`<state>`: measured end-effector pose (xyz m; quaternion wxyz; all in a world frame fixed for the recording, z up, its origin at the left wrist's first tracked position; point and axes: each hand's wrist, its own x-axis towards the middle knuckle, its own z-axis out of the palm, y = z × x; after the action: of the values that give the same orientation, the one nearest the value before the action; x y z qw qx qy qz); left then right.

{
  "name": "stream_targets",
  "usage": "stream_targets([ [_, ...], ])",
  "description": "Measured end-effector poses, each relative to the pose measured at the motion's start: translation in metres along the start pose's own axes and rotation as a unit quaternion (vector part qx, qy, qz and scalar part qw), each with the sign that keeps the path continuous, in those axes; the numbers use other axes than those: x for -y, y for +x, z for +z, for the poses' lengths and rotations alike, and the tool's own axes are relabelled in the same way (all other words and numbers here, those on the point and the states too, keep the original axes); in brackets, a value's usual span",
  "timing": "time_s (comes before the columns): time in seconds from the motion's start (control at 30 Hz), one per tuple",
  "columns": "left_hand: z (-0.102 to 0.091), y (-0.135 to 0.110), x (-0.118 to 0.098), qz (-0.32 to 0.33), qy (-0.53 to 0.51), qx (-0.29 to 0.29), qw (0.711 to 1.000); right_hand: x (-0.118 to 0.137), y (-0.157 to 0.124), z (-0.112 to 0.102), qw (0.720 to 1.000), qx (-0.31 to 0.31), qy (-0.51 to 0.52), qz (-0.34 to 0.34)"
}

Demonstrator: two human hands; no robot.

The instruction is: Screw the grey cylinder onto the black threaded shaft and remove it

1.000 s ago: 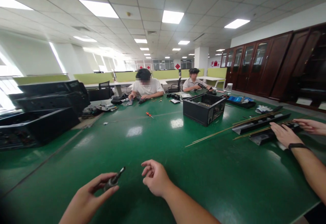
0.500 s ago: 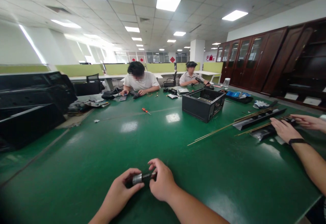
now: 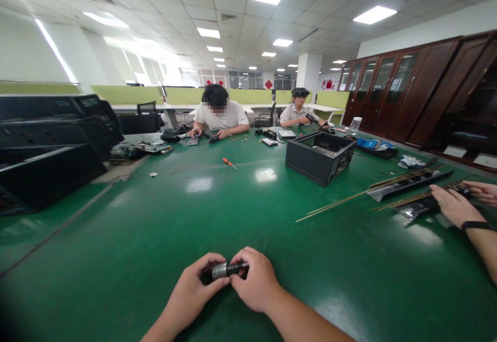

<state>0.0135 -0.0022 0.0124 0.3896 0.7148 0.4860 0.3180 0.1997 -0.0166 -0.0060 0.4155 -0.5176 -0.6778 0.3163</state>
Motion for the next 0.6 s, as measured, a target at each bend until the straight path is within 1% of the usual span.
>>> stream_targets([
  [0.23,-0.0005,0.0012,0.0004,0.005,0.002,0.001,1.000,-0.0021,-0.0015,0.0008,1.000,0.002,0.024,0.001],
  [0.43,-0.0016,0.0017,-0.0003,0.007,0.008,0.004,1.000,-0.0022,-0.0018,0.0012,1.000,0.008,0.024,0.002],
  [0.6,-0.0018,0.0016,-0.0008,0.005,0.013,0.003,1.000,0.0000,-0.0010,0.0005,1.000,0.010,0.024,0.016],
])
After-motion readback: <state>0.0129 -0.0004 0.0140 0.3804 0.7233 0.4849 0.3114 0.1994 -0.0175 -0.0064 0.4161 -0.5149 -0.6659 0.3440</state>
